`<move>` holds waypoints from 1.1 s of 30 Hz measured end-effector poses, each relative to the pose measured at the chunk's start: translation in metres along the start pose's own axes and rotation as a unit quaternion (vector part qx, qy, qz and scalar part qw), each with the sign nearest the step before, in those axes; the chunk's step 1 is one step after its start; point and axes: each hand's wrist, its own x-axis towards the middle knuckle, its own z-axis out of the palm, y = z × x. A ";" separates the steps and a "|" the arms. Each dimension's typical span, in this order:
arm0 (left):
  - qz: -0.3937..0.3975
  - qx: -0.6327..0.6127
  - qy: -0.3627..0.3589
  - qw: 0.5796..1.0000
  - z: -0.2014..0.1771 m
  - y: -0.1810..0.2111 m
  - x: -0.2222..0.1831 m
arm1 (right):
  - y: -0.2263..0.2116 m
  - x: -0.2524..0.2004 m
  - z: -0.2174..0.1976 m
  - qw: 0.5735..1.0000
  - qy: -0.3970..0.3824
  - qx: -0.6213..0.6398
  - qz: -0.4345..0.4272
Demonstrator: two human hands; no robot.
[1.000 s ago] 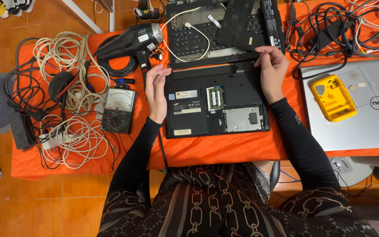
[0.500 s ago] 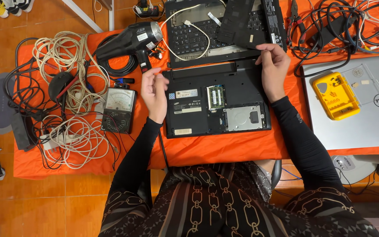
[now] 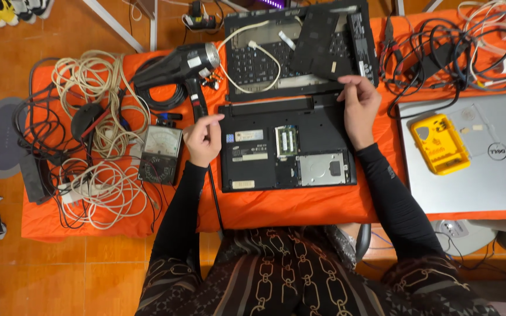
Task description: Repairing and testing internal components of a laptop using a hair dryer and a multimeter.
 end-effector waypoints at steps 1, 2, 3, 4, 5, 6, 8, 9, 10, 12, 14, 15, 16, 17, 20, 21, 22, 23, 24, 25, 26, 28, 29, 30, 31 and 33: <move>0.043 0.045 -0.004 0.998 -0.002 0.000 0.001 | -0.001 -0.001 0.001 1.000 0.000 -0.006 0.003; 0.045 0.046 -0.002 0.998 -0.004 0.000 0.004 | -0.002 0.001 0.003 1.000 -0.001 -0.005 0.000; 0.054 0.058 -0.003 0.997 -0.005 0.001 0.004 | -0.003 -0.001 0.003 1.000 0.000 -0.013 0.009; 0.062 0.070 -0.004 0.996 -0.007 0.002 0.004 | -0.003 -0.002 0.004 1.000 0.001 -0.022 0.018; 0.062 0.070 -0.004 0.996 -0.008 0.001 0.005 | -0.003 -0.001 0.004 1.000 0.001 -0.022 0.018; 0.071 0.080 -0.004 0.994 -0.008 -0.001 0.006 | -0.003 -0.001 0.004 1.000 0.001 -0.022 0.016; 0.077 0.091 -0.003 0.993 -0.011 -0.005 0.006 | -0.003 -0.001 0.005 1.000 -0.001 -0.021 0.016; 0.083 0.101 0.001 0.991 -0.012 -0.007 0.006 | -0.003 -0.001 0.006 1.000 -0.001 -0.022 0.017; 0.088 0.111 0.004 0.990 -0.013 -0.010 0.005 | -0.003 -0.002 0.007 1.000 -0.002 -0.023 0.017; 0.092 0.114 0.007 0.989 -0.013 -0.011 0.006 | -0.005 -0.002 0.008 0.999 -0.001 -0.027 0.021; 0.096 0.114 0.009 0.989 -0.012 -0.011 0.006 | -0.006 -0.002 0.007 0.999 0.002 -0.033 0.024; 0.098 0.112 0.006 0.989 -0.012 -0.010 0.007 | -0.006 -0.002 0.007 0.999 0.003 -0.031 0.025; 0.099 0.111 0.003 0.989 -0.011 -0.010 0.008 | -0.006 -0.002 0.007 0.999 0.004 -0.028 0.026; 0.098 0.110 0.004 0.989 -0.011 -0.009 0.007 | -0.006 -0.003 0.006 0.999 0.003 -0.029 0.025; 0.095 0.113 0.001 0.989 -0.012 -0.009 0.009 | -0.006 -0.002 0.007 0.999 -0.002 -0.031 0.019; 0.089 0.115 0.000 0.989 -0.012 -0.009 0.008 | -0.007 -0.003 0.007 0.999 -0.001 -0.035 0.022; 0.083 0.116 0.000 0.990 -0.012 -0.010 0.007 | -0.007 -0.004 0.007 0.999 0.000 -0.039 0.026; 0.081 0.116 0.002 0.990 -0.011 -0.010 0.007 | -0.006 -0.003 0.007 0.999 -0.002 -0.041 0.026; 0.074 0.113 0.004 0.991 -0.010 -0.010 0.007 | -0.006 -0.002 0.006 0.999 -0.003 -0.038 0.024; 0.068 0.112 0.004 0.991 -0.010 -0.010 0.006 | -0.005 -0.002 0.007 0.999 -0.005 -0.034 0.024; 0.065 0.112 0.004 0.992 -0.011 -0.009 0.004 | -0.005 -0.004 0.007 0.999 -0.006 -0.034 0.026; 0.071 0.112 0.008 0.991 -0.010 -0.012 0.008 | -0.004 -0.001 0.007 0.999 -0.008 -0.034 0.019; 0.069 0.110 0.008 0.991 -0.009 -0.010 0.007 | -0.004 -0.002 0.006 0.999 -0.008 -0.036 0.020; 0.067 0.110 0.008 0.992 -0.009 -0.009 0.006 | -0.003 -0.002 0.006 0.999 -0.009 -0.036 0.021; 0.067 0.109 0.009 0.992 -0.009 -0.008 0.006 | -0.003 -0.003 0.006 0.999 -0.010 -0.036 0.022; 0.063 0.103 0.009 0.993 -0.007 -0.006 0.006 | -0.002 -0.004 0.006 0.999 -0.011 -0.032 0.018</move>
